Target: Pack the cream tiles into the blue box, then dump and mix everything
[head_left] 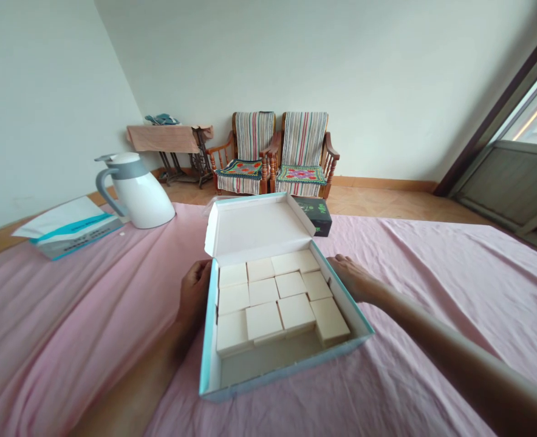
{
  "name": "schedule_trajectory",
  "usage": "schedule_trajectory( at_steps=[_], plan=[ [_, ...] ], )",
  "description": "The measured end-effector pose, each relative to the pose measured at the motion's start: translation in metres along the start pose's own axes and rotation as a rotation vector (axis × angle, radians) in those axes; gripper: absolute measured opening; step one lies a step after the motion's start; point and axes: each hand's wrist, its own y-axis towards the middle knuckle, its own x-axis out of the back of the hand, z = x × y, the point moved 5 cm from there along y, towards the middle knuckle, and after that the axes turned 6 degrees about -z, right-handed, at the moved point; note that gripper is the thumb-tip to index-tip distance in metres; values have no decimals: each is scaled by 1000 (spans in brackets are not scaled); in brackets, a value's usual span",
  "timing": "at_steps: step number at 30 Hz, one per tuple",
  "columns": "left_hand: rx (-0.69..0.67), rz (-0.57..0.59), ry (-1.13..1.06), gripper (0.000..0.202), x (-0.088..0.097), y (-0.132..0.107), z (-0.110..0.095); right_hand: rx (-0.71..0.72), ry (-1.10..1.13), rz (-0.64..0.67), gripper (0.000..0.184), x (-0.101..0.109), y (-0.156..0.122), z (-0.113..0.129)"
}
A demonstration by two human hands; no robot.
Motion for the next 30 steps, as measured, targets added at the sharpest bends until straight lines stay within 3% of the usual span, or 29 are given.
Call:
schedule_trajectory(
  at_steps=[3, 5, 8, 10, 13, 15, 19, 24, 30],
  plan=[
    [13, -1, -23, 34, -1, -1, 0, -51, 24, -34, 17, -1, -4, -9],
    [15, 7, -48, 35, -2, -1, 1, -142, 58, -116, 27, 8, -4, -19],
    [-16, 5, -59, 36, -2, -1, 1, -220, 133, -340, 40, 42, -1, -22],
    [-44, 5, -56, 36, -2, -1, 2, -118, 246, -430, 42, 66, 2, -1],
    [-57, 13, -61, 37, -2, -1, 3, 174, 430, -335, 46, 87, 1, 65],
    [-54, 11, -67, 37, -2, -1, 4, 342, 495, -214, 46, 89, -4, 114],
    [-61, 16, -73, 35, -1, -2, 6, 469, 569, 7, 56, 74, -13, 181],
    [-65, 18, -82, 32, 0, 0, 5, 558, 634, 94, 67, 56, -12, 205],
    [-76, 10, -80, 29, 0, 1, 6, 796, 394, 4, 62, 59, -12, 208]
  ],
)
